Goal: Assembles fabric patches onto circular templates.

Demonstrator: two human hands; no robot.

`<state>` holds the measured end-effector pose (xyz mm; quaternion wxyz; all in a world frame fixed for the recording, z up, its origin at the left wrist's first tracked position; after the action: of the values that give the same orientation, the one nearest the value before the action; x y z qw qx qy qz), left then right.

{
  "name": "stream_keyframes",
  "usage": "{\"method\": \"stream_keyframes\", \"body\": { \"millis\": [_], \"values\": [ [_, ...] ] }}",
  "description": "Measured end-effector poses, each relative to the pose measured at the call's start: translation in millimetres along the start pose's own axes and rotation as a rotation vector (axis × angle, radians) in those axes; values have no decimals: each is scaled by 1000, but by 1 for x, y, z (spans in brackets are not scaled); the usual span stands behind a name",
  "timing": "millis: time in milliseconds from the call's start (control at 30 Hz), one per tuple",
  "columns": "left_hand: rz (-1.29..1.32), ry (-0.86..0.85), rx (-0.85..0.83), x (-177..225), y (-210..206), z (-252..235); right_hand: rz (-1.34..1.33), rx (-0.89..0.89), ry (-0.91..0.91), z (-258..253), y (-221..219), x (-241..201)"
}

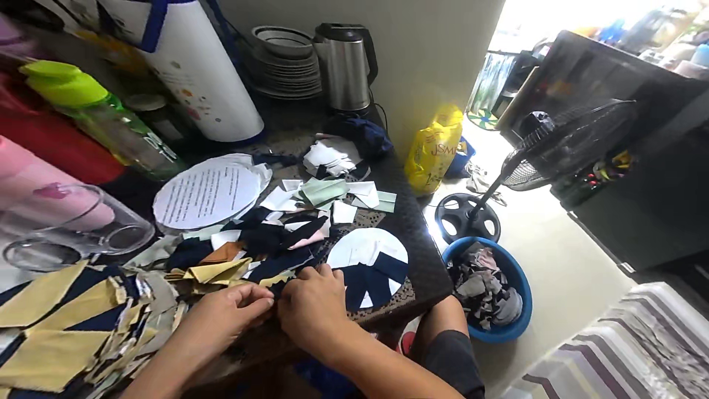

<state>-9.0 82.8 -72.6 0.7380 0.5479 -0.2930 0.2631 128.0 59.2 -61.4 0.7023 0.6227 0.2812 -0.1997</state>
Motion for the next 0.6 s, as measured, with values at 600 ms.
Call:
{"method": "stream_keyframes", "body": {
  "millis": [600],
  "values": [
    [875, -124, -183, 63, 3, 25, -380, 310, 87, 34, 47, 31]
  ]
}}
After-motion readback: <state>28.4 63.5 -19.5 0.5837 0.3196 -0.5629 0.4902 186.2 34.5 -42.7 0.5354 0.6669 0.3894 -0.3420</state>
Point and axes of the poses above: each hand's wrist, its own z-axis away from the middle knuckle, its own y-axis out of the back of the hand, x = y × z, the point moved 8 cm from there along -z, towards the middle knuckle, and after that the axes turned 5 degrees about -y, right-handed, at the moved point
